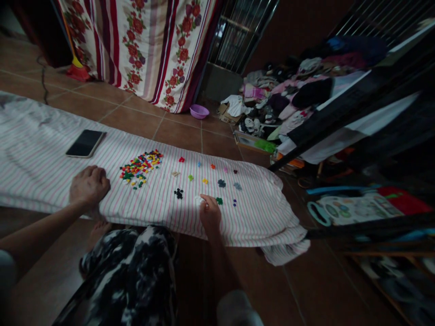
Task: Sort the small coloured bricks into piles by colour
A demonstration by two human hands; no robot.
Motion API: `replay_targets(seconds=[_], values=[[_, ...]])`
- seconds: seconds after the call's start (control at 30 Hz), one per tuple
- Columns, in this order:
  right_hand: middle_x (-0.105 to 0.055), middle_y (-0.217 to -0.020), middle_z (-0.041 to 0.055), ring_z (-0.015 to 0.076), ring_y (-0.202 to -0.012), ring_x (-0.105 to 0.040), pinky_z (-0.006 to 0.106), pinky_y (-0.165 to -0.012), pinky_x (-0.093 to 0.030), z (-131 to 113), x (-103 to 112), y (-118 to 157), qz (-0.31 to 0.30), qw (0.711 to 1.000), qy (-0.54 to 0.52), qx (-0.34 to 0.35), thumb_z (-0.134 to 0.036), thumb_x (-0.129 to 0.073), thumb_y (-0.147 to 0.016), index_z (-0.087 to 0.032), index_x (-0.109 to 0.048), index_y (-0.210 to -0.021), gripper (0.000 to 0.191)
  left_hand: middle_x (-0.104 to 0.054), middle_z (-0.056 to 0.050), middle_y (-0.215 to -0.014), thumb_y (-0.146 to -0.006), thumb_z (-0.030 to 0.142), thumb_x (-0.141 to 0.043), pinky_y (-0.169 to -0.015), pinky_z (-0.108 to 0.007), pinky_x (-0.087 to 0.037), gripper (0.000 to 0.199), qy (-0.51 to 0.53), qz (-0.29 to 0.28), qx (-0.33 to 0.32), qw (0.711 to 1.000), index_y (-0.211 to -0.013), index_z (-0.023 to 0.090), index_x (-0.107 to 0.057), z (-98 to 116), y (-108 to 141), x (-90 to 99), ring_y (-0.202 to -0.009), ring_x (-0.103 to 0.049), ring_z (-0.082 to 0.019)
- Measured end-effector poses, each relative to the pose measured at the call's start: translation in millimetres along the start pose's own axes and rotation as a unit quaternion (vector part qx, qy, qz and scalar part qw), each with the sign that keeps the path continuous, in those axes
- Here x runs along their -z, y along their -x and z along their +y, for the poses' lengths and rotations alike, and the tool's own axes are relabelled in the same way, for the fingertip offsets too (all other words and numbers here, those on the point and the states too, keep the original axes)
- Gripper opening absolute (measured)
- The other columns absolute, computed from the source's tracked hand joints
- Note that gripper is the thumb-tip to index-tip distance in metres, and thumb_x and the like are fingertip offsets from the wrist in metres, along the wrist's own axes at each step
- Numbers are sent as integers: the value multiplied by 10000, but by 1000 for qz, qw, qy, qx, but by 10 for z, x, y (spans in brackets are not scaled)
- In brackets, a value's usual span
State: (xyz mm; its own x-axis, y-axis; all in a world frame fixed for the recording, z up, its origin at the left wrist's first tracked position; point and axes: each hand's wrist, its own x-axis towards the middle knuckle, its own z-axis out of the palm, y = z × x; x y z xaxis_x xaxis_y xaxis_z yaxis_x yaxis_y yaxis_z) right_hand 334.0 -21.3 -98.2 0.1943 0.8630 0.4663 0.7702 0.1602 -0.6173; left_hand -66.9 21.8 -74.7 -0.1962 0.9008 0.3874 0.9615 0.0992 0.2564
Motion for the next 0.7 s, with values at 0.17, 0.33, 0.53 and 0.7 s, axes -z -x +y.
replay_targets(seconds=[0.17, 0.33, 0.53, 0.7], values=[[-732, -999, 103, 237, -968, -650, 410, -908, -518, 27, 6, -6, 13, 997, -32, -67, -327, -445, -785, -194, -733, -935, 350, -618, -211, -1156, -844, 245, -417, -976, -489, -413, 311, 16, -10, 0, 1000, -1017, 105, -634, -28, -6, -39, -1146, -549, -349], [-720, -1072, 126, 250, -996, -654, 400, -881, -518, 28, 50, 32, 46, 983, -96, -147, -378, -513, -791, -160, -725, -1021, 381, -627, -198, -1173, -862, 253, -395, -978, -469, -411, 318, -8, 4, 0, 1000, -1023, 121, -636, -39, 0, -74, -1161, -548, -340], [-707, -1071, 123, 233, -958, -664, 359, -795, -536, -308, -39, 10, 97, 984, -111, -97, -407, -539, -838, -167, -716, -1055, 369, -608, -186, -1264, -867, 248, -405, -1036, -483, -383, 329, 6, 10, 10, 1000, -1070, 127, -633, -51, 5, -105, -1257, -502, -346], [-721, -995, 93, 207, -897, -669, 319, -735, -549, -799, -336, -69, -53, 993, -107, 11, -361, -530, -861, -206, -738, -995, 293, -608, -199, -1257, -857, 232, -418, -1058, -509, -370, 336, 34, 10, 15, 999, -1085, 118, -636, -54, 2, -106, -1271, -491, -356]])
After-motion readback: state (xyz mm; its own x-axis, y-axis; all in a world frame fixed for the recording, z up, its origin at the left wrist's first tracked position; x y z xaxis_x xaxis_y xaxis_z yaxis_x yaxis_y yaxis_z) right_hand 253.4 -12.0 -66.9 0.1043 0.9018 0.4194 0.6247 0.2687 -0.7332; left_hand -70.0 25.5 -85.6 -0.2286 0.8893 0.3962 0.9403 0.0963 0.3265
